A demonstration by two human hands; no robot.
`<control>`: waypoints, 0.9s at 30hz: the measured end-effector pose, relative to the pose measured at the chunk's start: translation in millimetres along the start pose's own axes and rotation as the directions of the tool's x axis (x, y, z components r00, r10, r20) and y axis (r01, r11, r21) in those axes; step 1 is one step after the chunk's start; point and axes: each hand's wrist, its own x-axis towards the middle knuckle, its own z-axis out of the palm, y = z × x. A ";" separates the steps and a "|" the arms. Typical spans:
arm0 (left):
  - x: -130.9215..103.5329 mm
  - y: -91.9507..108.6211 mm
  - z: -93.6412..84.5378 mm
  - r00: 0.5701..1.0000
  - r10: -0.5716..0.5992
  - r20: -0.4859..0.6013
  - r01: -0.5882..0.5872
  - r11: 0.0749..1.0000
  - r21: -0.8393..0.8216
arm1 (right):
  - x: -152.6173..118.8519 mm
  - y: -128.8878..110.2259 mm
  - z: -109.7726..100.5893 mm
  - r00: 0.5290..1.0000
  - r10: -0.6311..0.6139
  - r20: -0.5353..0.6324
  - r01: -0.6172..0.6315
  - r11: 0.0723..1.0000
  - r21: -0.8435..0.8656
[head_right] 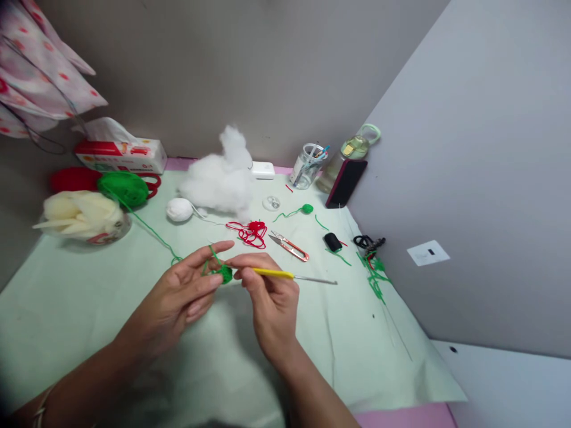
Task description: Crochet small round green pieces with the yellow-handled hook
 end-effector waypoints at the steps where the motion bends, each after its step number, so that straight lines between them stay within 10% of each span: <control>1: -0.2 -2.3 0.4 1.000 0.024 -0.020 -0.024 0.999 0.023 | -1.8 0.3 1.2 0.999 -0.035 0.007 0.035 0.998 -0.057; 7: 1.7 -3.2 -0.7 0.994 -0.109 0.026 0.111 0.983 -0.143 | -12.0 1.4 -1.7 0.926 -0.347 0.148 0.377 0.821 -0.430; 11: 3.3 5.0 -1.9 0.994 -0.107 0.025 0.110 0.965 -0.239 | -2.8 0.2 -7.4 0.992 -0.110 -0.055 0.104 0.989 -0.104; 15: 3.0 2.5 -1.2 1.000 -0.015 -0.009 0.015 0.996 -0.086 | 3.9 0.9 -4.7 0.987 0.161 0.005 -0.158 0.965 0.207; 27: 2.2 -1.4 -6.8 0.996 0.089 -0.024 -0.082 0.974 0.212 | 4.2 -2.5 -5.8 0.980 0.197 -0.007 -0.192 0.962 0.193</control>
